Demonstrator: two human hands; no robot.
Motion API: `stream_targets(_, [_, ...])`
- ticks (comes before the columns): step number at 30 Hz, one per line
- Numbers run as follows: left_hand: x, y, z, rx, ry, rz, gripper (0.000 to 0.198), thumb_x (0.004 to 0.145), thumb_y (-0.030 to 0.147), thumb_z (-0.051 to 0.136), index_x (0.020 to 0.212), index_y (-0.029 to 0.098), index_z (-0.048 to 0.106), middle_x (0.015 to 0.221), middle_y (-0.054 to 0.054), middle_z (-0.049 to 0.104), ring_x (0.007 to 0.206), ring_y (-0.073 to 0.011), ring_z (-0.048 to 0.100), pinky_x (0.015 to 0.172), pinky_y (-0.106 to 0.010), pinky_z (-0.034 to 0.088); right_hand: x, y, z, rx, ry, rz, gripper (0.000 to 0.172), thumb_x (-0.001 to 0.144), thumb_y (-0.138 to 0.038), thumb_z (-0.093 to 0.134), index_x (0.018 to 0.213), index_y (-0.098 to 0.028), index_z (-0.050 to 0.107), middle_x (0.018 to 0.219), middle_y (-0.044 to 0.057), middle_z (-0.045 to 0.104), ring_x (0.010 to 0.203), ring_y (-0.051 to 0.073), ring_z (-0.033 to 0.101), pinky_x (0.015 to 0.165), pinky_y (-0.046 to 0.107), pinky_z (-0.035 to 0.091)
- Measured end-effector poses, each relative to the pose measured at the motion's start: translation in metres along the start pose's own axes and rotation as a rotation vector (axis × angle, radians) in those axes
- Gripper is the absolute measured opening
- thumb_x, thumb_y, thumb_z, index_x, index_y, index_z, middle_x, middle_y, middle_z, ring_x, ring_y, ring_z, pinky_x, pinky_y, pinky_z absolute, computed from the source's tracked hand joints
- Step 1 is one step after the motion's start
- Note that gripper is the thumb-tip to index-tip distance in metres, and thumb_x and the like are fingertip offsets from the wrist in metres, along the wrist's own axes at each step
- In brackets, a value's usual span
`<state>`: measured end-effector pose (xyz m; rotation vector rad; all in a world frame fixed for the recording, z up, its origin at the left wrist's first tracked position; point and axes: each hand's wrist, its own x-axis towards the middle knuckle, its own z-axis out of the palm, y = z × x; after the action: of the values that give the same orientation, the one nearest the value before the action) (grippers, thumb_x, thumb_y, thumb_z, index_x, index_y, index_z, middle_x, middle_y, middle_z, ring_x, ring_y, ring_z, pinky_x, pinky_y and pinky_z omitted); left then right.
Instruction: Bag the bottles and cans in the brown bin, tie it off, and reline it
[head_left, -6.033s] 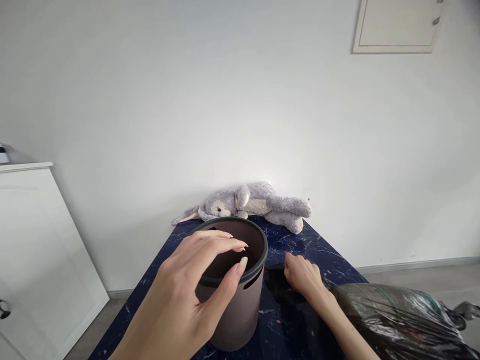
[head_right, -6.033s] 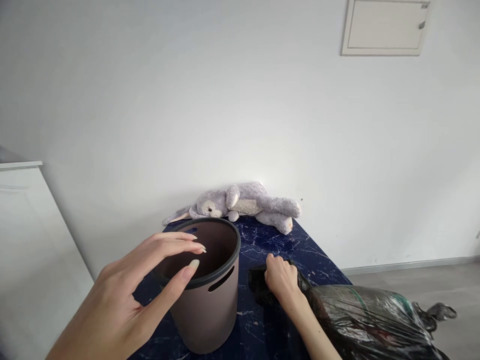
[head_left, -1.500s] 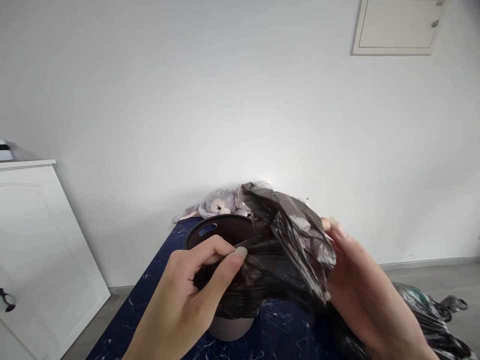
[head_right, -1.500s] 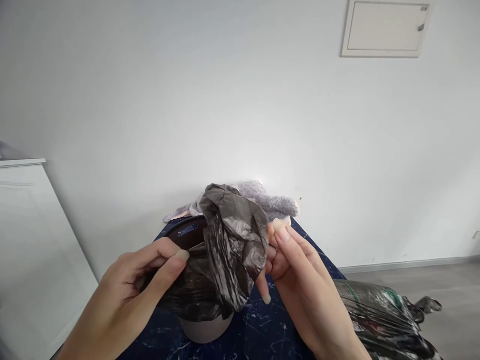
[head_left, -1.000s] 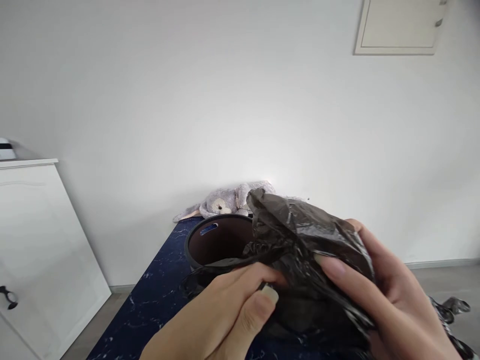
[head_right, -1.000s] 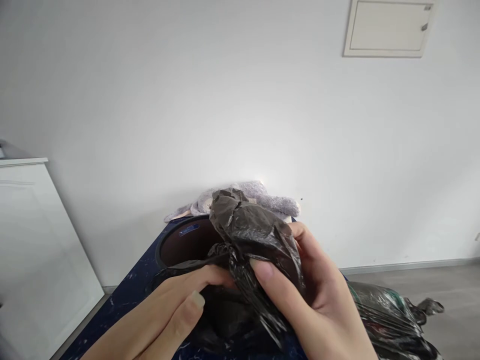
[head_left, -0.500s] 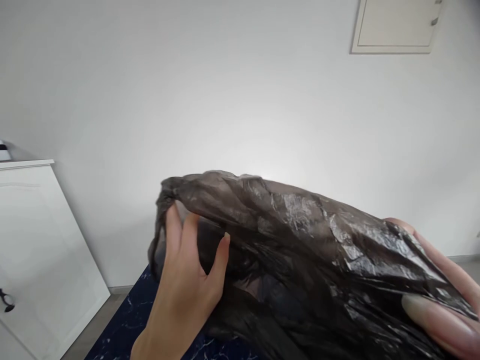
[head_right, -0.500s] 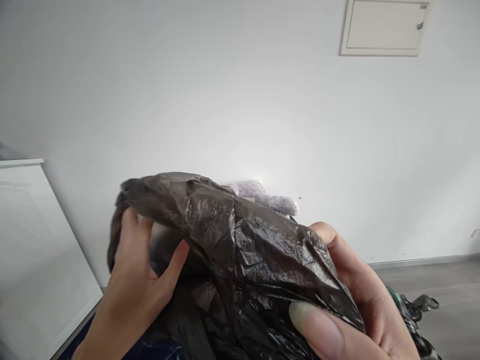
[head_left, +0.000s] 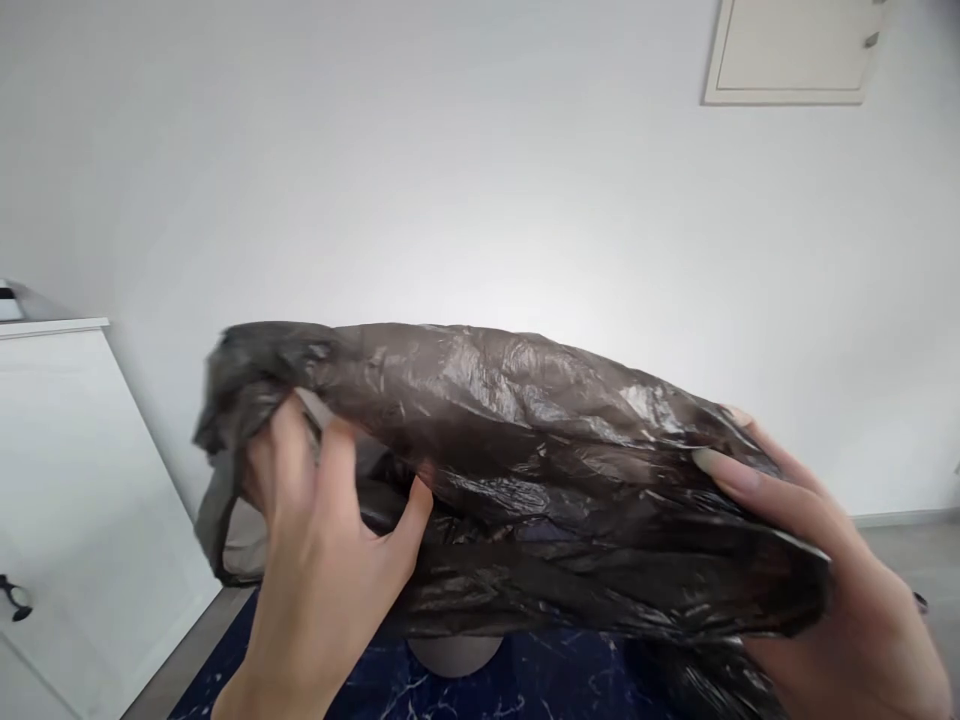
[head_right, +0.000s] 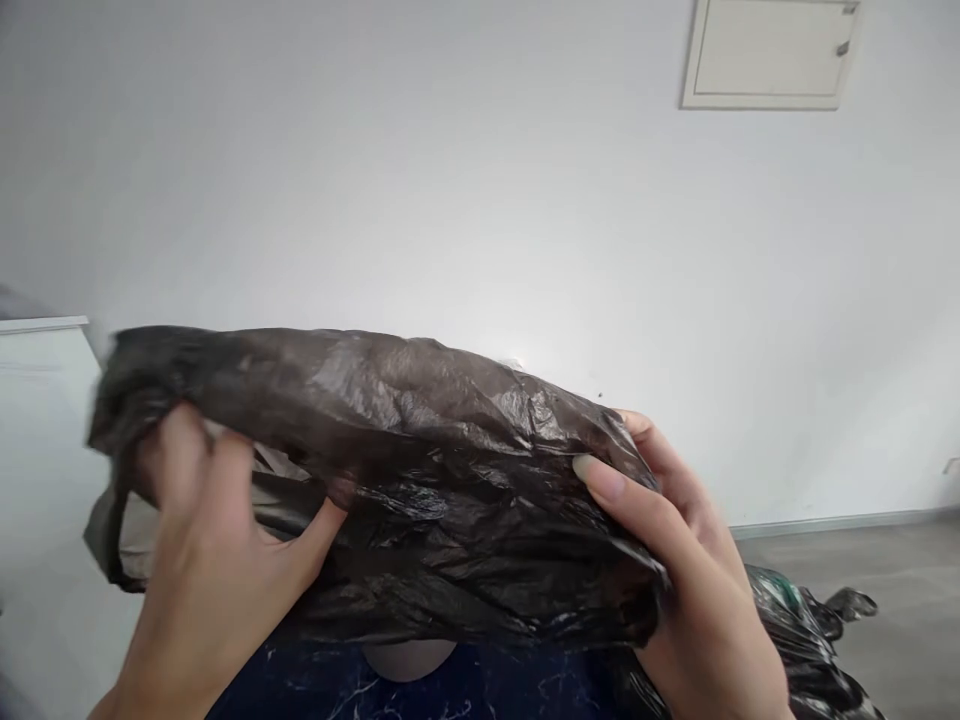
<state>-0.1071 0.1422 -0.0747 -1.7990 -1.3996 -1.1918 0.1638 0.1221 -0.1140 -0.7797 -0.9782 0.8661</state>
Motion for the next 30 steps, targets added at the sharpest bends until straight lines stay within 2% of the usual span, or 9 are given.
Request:
stream_targets(3, [-0.009,-0.008,0.000,0.071,-0.167,0.031,0.053,0.107,0.052,0.048,0.153,0.025,0.051,0.165,-0.013,0.050,0.154,-0.0465,0.043,0.119,-0.071,0.046,0.010,-0.001,0.015,0.069,0.084,0.074,0.046,0.070,-0.046,0.096,0.112,-0.034,0.080,0.117,0.000,0.082,0.101,0.027,0.079,0.076,0.030,0.069])
stream_targets(7, [-0.026,-0.008,-0.010,0.094,-0.272,0.083,0.054,0.107,0.060,0.047,0.151,0.031,0.059,0.157,-0.003,0.062,0.135,-0.0371,0.067,0.102,-0.054,0.065,0.019,-0.004,0.017,0.065,-0.017,0.143,0.055,0.073,-0.050,0.095,0.121,-0.032,0.073,0.107,0.003,0.082,0.085,0.024,0.079,0.061,0.026,0.063])
stream_targets(11, [-0.021,-0.003,-0.014,0.089,-0.427,0.163,0.047,0.112,0.046,0.037,0.142,0.030,0.069,0.147,-0.002,0.071,0.132,-0.0321,0.070,0.103,-0.047,0.063,0.022,-0.004,0.011,0.015,-0.117,0.149,0.058,0.080,-0.055,0.090,0.126,-0.032,0.064,0.109,0.005,0.080,0.096,0.026,0.078,0.068,0.027,0.062])
stream_targets(15, [0.017,0.000,0.005,0.047,-0.852,0.129,0.049,0.111,0.036,0.032,0.123,0.027,0.078,0.122,-0.007,0.082,0.104,-0.0300,0.080,0.084,-0.040,0.064,0.026,0.001,0.008,-0.038,-0.147,0.118,0.057,0.082,-0.060,0.086,0.125,-0.032,0.061,0.117,0.005,0.079,0.118,0.029,0.072,0.090,0.033,0.061])
stream_targets(19, [0.059,0.003,0.044,0.062,-1.338,0.237,0.043,0.106,0.037,0.042,0.123,0.027,0.080,0.110,-0.007,0.085,0.085,-0.0286,0.080,0.067,-0.035,0.057,0.030,0.004,0.008,-0.024,-0.210,0.118,0.055,0.085,-0.061,0.082,0.125,-0.032,0.058,0.117,0.005,0.078,0.112,0.027,0.072,0.093,0.037,0.059])
stream_targets(20, [0.066,0.003,0.053,0.077,-1.383,0.262,0.036,0.102,0.038,0.050,0.114,0.027,0.083,0.104,-0.007,0.085,0.082,-0.0289,0.079,0.066,-0.034,0.056,0.031,0.004,0.008,-0.036,-0.220,0.110,0.054,0.086,-0.061,0.082,0.124,-0.031,0.057,0.114,0.005,0.078,0.110,0.026,0.072,0.092,0.036,0.059])
stream_targets(23, [0.077,0.004,0.073,0.159,-1.429,0.275,0.018,0.085,0.037,0.073,0.090,0.024,0.084,0.092,-0.010,0.083,0.077,-0.0315,0.077,0.063,-0.034,0.055,0.032,0.003,0.007,-0.102,-0.240,0.079,0.053,0.086,-0.064,0.079,0.122,-0.031,0.058,0.100,0.002,0.076,0.104,0.025,0.072,0.088,0.036,0.059])
stream_targets(26, [0.077,0.004,0.072,0.265,-1.355,0.257,0.017,0.080,0.037,0.077,0.084,0.021,0.081,0.092,-0.013,0.081,0.077,-0.0331,0.075,0.067,-0.038,0.057,0.034,0.002,0.004,-0.168,-0.232,0.076,0.057,0.085,-0.068,0.077,0.126,-0.032,0.059,0.103,0.003,0.075,0.108,0.026,0.070,0.092,0.039,0.057])
stream_targets(30, [0.075,0.002,0.050,0.376,-1.104,0.270,0.034,0.090,0.049,0.071,0.097,0.017,0.080,0.112,-0.020,0.075,0.112,-0.0438,0.069,0.101,-0.052,0.051,0.039,0.003,-0.001,-0.189,-0.228,0.070,0.058,0.088,-0.068,0.073,0.131,-0.032,0.056,0.119,0.006,0.075,0.111,0.026,0.069,0.096,0.041,0.054])
